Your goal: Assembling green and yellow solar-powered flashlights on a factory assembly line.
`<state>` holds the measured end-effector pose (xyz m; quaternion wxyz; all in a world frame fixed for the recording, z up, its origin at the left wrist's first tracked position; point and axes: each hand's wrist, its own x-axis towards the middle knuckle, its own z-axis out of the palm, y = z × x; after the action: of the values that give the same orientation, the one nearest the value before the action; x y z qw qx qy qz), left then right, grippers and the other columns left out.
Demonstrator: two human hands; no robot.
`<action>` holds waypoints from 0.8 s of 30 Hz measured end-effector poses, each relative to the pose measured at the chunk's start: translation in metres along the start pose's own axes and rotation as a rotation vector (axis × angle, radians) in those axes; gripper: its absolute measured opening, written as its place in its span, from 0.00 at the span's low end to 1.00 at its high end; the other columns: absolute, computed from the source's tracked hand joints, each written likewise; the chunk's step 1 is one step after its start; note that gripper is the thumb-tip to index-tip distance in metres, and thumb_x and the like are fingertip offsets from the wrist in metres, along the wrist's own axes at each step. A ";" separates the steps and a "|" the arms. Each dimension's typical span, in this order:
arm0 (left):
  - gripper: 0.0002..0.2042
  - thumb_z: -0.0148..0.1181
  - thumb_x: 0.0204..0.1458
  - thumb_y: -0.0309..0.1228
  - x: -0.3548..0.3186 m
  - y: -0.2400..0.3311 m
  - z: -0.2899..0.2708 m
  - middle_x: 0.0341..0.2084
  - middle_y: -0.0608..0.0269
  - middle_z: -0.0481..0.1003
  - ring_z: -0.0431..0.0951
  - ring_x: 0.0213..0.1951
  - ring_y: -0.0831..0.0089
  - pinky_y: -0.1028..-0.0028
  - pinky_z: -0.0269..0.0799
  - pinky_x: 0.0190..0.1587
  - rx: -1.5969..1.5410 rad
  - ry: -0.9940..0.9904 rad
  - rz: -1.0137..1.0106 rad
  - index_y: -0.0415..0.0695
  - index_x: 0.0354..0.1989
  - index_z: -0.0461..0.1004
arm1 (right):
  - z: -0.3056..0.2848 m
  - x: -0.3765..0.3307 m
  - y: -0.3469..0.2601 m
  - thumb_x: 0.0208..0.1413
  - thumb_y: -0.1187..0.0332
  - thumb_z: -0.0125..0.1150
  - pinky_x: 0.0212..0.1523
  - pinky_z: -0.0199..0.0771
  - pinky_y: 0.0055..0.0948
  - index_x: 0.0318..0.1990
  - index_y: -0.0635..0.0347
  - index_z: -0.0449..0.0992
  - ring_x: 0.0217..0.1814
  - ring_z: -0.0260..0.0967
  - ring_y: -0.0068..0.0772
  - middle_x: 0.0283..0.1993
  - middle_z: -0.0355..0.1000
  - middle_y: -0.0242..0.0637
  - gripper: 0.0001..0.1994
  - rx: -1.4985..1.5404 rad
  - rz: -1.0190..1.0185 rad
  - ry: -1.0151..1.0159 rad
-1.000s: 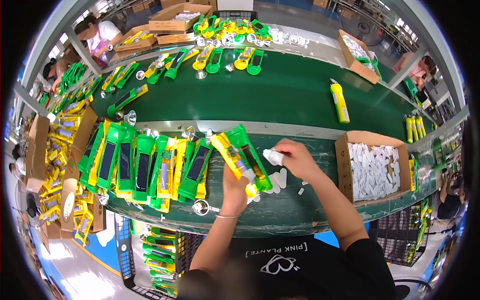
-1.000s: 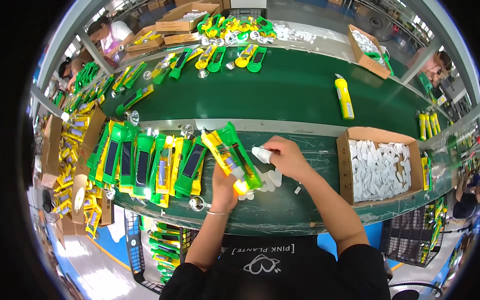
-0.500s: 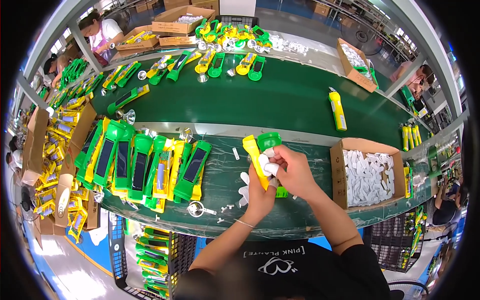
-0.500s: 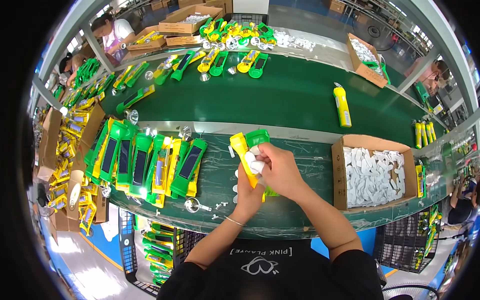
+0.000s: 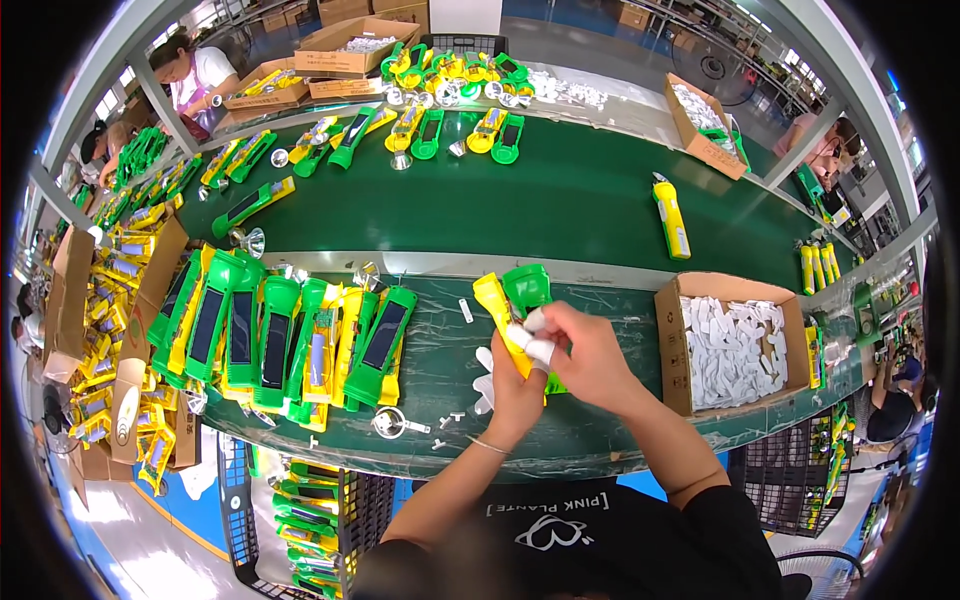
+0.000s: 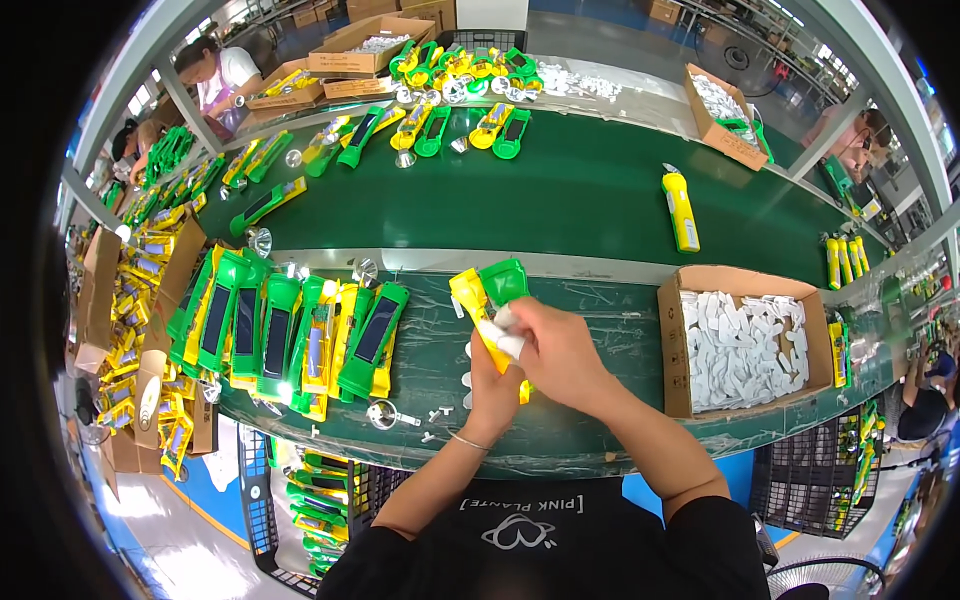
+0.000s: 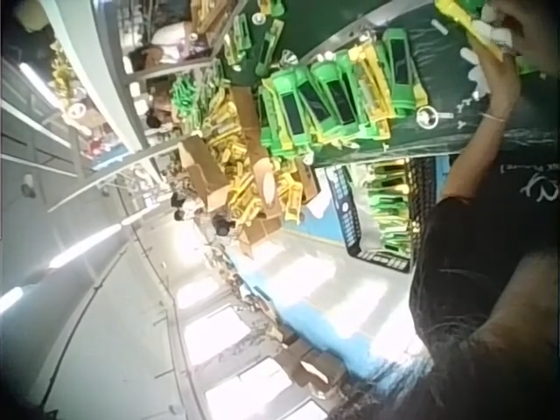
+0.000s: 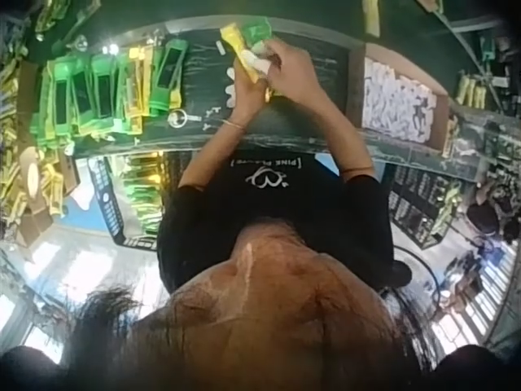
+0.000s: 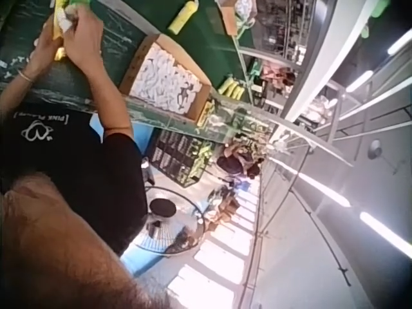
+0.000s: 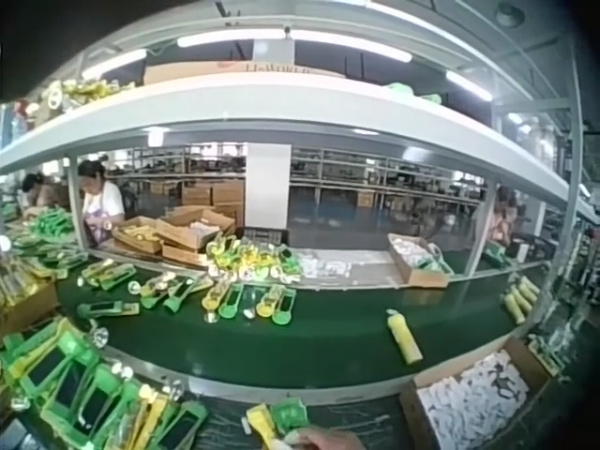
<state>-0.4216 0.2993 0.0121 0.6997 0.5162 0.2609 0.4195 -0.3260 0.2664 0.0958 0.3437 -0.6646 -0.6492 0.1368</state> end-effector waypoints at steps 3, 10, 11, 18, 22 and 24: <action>0.31 0.42 0.39 0.11 -0.001 -0.001 0.006 0.45 0.56 0.60 0.63 0.49 0.68 0.73 0.58 0.52 -0.033 0.000 0.044 0.39 0.56 0.46 | 0.005 0.003 -0.004 0.43 0.78 0.57 0.30 0.69 0.23 0.32 0.64 0.69 0.27 0.70 0.27 0.28 0.71 0.38 0.07 0.350 0.190 0.116; 0.32 0.44 0.41 0.12 -0.004 -0.006 0.006 0.47 0.56 0.57 0.62 0.50 0.68 0.72 0.58 0.52 0.087 -0.014 0.140 0.40 0.57 0.42 | 0.020 -0.001 0.009 0.44 0.77 0.57 0.30 0.70 0.22 0.34 0.65 0.69 0.29 0.71 0.25 0.29 0.72 0.39 0.08 0.245 0.128 0.192; 0.31 0.45 0.42 0.13 -0.004 -0.009 0.006 0.47 0.56 0.57 0.62 0.50 0.68 0.72 0.58 0.51 0.192 -0.012 0.180 0.40 0.57 0.42 | 0.022 -0.002 0.011 0.44 0.77 0.57 0.29 0.70 0.23 0.33 0.65 0.69 0.29 0.71 0.26 0.29 0.72 0.39 0.07 0.197 0.104 0.200; 0.30 0.47 0.42 0.13 -0.006 -0.011 0.004 0.45 0.58 0.58 0.62 0.49 0.68 0.72 0.59 0.50 0.178 -0.050 0.148 0.40 0.55 0.45 | 0.017 -0.003 0.002 0.37 0.82 0.50 0.29 0.69 0.36 0.32 0.65 0.68 0.27 0.67 0.48 0.27 0.69 0.46 0.10 -0.007 0.086 0.156; 0.28 0.47 0.41 0.13 -0.012 -0.002 -0.017 0.43 0.60 0.61 0.63 0.47 0.71 0.73 0.63 0.47 -0.137 -0.207 -0.122 0.40 0.54 0.50 | -0.017 -0.007 -0.008 0.37 0.81 0.54 0.34 0.67 0.30 0.36 0.62 0.69 0.34 0.68 0.40 0.33 0.68 0.40 0.14 -0.178 -0.104 0.259; 0.28 0.48 0.41 0.16 -0.018 0.010 -0.028 0.42 0.62 0.63 0.66 0.44 0.73 0.73 0.65 0.44 -0.453 -0.249 -0.325 0.41 0.54 0.51 | -0.037 -0.001 0.007 0.36 0.80 0.56 0.42 0.65 0.31 0.43 0.60 0.68 0.44 0.64 0.43 0.41 0.64 0.43 0.20 -0.155 -0.084 0.315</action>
<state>-0.4565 0.2990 0.0115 0.8816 0.3458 0.1519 0.2829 -0.2976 0.2553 0.1181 0.3944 -0.6747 -0.6230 -0.0338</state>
